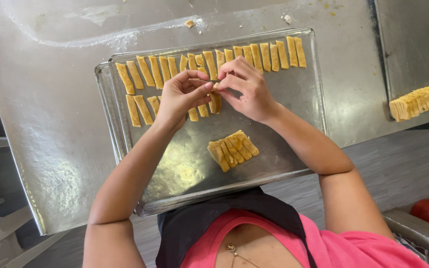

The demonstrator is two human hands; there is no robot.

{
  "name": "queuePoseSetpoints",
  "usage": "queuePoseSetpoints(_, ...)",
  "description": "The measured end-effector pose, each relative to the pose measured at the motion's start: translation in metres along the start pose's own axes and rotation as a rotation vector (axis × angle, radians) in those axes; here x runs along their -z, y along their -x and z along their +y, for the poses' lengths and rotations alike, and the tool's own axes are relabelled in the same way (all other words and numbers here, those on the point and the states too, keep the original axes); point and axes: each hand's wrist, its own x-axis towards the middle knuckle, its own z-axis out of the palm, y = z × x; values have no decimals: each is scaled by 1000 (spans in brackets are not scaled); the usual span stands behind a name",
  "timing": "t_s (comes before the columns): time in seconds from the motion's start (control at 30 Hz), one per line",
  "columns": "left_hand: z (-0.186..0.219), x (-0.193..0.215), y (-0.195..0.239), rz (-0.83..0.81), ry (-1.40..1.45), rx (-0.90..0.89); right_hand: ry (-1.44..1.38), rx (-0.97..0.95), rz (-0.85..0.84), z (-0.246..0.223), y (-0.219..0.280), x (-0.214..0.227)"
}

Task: The person separates small rectangular dough strips from a block and arranges them in neat rows on a metal baking tray. The hands work methodically to place each strip side by side until the tray is nearly full.

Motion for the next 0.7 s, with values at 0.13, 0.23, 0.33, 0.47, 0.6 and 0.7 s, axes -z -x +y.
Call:
queuePoseSetpoints(0.13,-1,-6,-5,-17,-134,-43,44,9,-44,1,4,7)
queuePoseSetpoints(0.23,1,-10,-12,-29,-190,-61,64,15,-62,4,5,13)
queuePoseSetpoints(0.33,0,-13,-14,-54,-209,-67,50,-5,-42,6,9,18)
queuePoseSetpoints(0.47,-1,-13,-17,-103,-209,-95,33,15,-9,11,13,18)
queuePoseSetpoints(0.6,-5,-13,-17,-70,-167,-21,89,74,-59,13,17,19)
queuePoseSetpoints(0.7,-3,-15,-12,-5,-357,-178,-100,43,-172,7,22,32)
